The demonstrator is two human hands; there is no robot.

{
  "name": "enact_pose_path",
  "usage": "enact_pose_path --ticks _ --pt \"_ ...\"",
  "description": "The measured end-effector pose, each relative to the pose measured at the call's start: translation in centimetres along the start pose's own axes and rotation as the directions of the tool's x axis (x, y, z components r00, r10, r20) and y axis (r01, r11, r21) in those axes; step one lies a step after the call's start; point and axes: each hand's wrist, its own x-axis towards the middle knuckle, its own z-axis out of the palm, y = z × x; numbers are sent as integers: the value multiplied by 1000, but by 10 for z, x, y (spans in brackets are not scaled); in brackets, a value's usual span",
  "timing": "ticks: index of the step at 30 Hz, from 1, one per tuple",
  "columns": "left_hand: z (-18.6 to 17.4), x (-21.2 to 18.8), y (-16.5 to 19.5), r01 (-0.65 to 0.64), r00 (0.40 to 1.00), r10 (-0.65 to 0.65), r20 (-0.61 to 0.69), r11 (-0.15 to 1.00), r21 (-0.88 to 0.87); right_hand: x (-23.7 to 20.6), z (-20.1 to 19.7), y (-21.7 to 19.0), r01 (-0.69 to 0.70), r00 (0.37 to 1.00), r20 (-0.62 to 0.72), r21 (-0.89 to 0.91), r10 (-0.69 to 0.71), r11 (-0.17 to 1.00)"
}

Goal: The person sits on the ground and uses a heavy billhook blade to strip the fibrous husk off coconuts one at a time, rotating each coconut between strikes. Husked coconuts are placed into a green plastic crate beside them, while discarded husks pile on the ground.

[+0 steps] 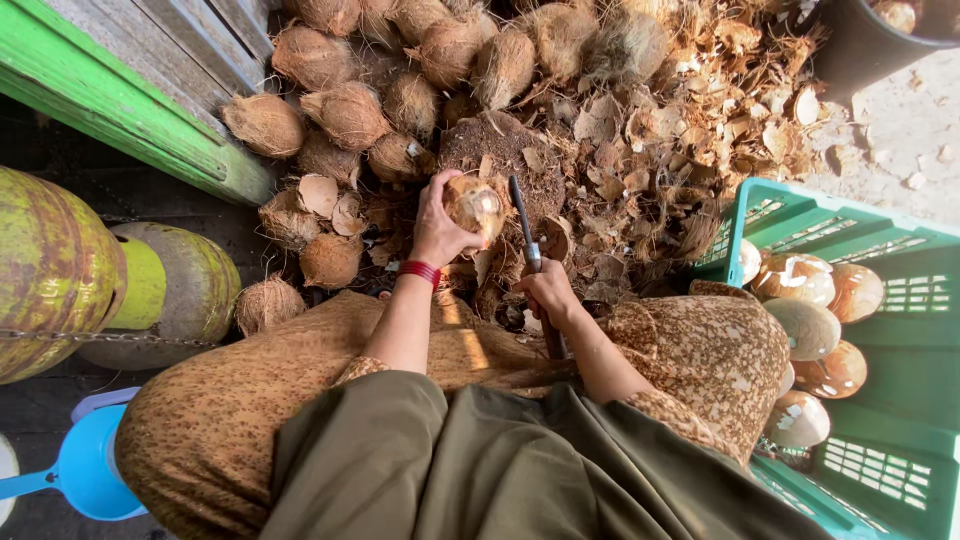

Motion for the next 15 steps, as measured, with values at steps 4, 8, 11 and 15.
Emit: enact_pose_path --ticks 4,8,11,15 --pt "3 5 -8 -51 998 57 41 991 -121 -36 -12 -30 144 989 -46 98 -140 985" --pt "5 14 -2 43 992 -37 122 998 -47 -50 -22 -33 800 539 -129 -229 -832 554" --pt "2 13 6 72 990 -66 128 996 -46 -35 -3 -21 858 394 -222 -261 -892 443" --pt "-1 4 19 8 992 -7 124 1000 -6 -23 13 -15 164 986 -25 50 -163 985"
